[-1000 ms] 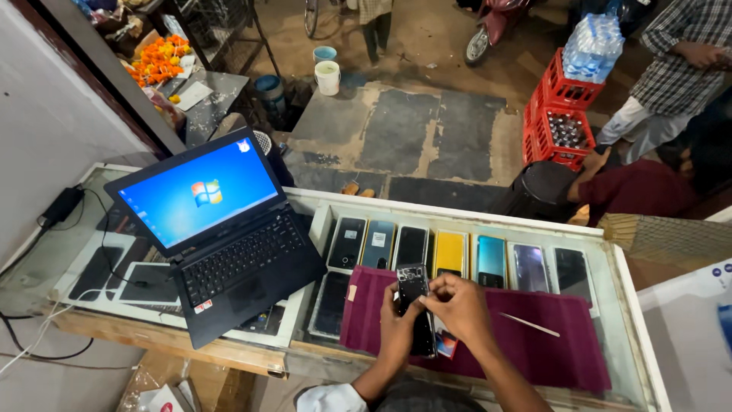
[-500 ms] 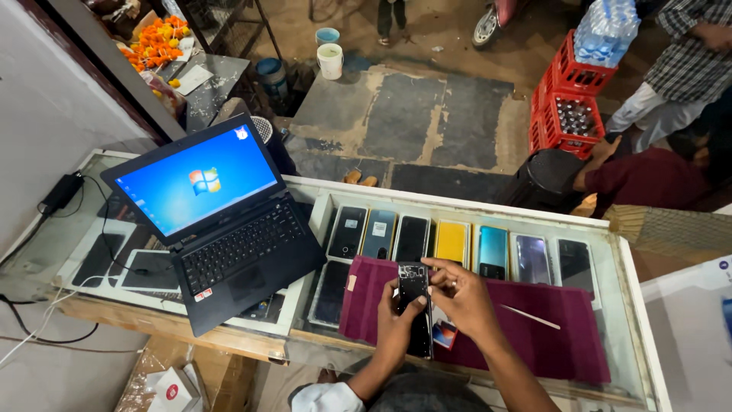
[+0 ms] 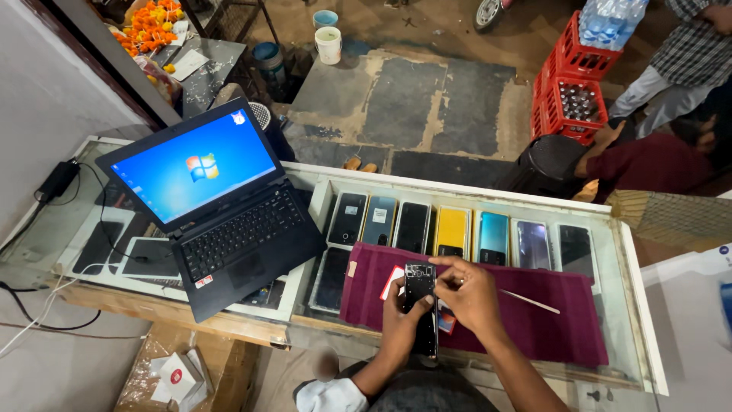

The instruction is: The person holds a disassembled smartphone at a glass display counter and works on its open back, pressing and aligning the rear cover and internal components with their fingers. They turn the phone over repeatedly and handle a small red-and-white box on the counter while a customer stands across the counter.

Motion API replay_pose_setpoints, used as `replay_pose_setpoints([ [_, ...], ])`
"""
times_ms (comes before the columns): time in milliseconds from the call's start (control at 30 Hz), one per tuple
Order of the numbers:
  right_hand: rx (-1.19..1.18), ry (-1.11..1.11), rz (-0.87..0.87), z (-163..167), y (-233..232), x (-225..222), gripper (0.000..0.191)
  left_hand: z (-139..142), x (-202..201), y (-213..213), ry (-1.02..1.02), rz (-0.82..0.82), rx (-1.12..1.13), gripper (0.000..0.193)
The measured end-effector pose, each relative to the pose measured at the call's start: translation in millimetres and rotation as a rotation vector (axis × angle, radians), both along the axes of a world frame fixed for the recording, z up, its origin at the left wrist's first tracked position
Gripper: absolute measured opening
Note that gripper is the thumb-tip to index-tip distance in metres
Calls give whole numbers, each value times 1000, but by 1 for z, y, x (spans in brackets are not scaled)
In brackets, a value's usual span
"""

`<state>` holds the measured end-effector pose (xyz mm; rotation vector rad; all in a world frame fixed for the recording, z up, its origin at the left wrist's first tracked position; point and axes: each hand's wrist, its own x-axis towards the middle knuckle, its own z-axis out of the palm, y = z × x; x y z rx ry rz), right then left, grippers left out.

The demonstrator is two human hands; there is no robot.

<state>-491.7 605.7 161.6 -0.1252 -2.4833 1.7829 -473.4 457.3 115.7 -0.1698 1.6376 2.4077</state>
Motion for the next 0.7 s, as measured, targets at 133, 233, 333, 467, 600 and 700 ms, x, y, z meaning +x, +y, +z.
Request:
replay_pose_setpoints([
  [133, 64, -22, -16, -3, -3, 2, 39, -4, 6, -4, 37, 11, 11, 43],
  [233, 30, -34, -15, -5, -6, 3, 37, -10, 8, -8, 68, 10, -20, 44],
  [333, 23, -48, -44, -8, -11, 4, 34, -13, 10, -12, 111, 11, -59, 45],
  [467, 20, -22, -40, -9, -19, 4, 31, -14, 12, -19, 77, 25, -27, 47],
  [600, 53, -62, -21, -10, -20, 1, 30, -13, 11, -24, 56, 11, -29, 47],
  [700, 28, 57, 20, -13, -15, 1, 28, -12, 11, -24, 79, 1, -42, 48],
])
